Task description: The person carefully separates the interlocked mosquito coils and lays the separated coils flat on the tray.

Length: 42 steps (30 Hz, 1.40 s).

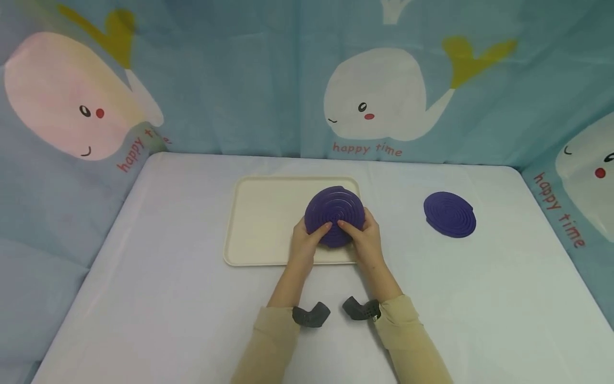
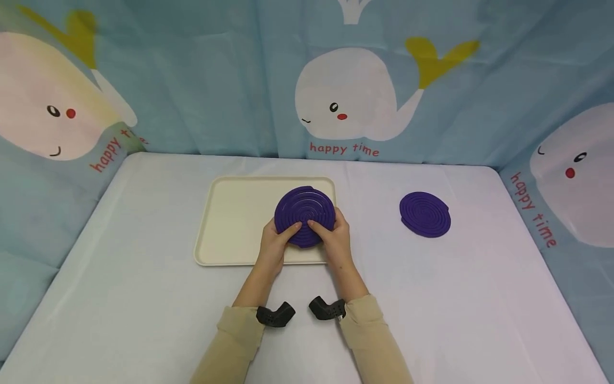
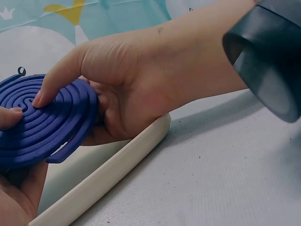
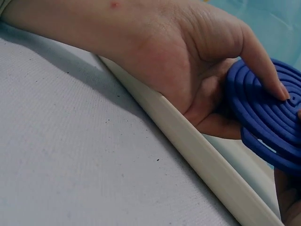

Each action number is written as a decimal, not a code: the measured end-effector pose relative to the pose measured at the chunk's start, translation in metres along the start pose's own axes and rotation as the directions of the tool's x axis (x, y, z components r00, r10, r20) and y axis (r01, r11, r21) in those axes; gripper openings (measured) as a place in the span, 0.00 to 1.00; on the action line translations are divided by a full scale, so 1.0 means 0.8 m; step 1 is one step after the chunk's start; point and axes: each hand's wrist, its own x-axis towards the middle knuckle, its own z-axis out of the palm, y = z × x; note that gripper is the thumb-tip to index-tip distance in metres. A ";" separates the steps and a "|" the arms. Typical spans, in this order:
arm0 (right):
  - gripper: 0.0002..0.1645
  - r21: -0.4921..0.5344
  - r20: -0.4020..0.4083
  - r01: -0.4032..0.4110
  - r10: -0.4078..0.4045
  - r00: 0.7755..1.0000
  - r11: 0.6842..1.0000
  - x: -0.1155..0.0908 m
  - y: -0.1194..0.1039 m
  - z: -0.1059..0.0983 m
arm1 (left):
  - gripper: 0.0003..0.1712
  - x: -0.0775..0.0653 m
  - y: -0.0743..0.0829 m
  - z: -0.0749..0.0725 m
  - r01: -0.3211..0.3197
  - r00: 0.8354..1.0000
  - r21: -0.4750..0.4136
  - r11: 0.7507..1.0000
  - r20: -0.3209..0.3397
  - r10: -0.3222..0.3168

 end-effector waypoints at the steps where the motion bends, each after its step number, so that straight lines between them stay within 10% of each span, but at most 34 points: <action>1: 0.27 -0.010 -0.005 -0.001 0.001 1.000 1.000 0.000 0.000 -0.001 | 0.31 0.000 0.000 0.001 0.004 1.000 -0.005 1.000 -0.002 -0.004; 17: 0.27 -0.109 -0.071 0.023 -0.030 0.997 0.994 -0.010 -0.004 -0.015 | 0.28 -0.006 0.000 0.018 -0.013 1.000 0.064 0.998 0.008 0.013; 42: 0.28 -0.132 -0.044 -0.044 0.039 0.998 0.990 -0.003 -0.007 -0.002 | 0.32 -0.001 0.000 -0.003 -0.035 0.994 0.001 0.999 0.104 0.035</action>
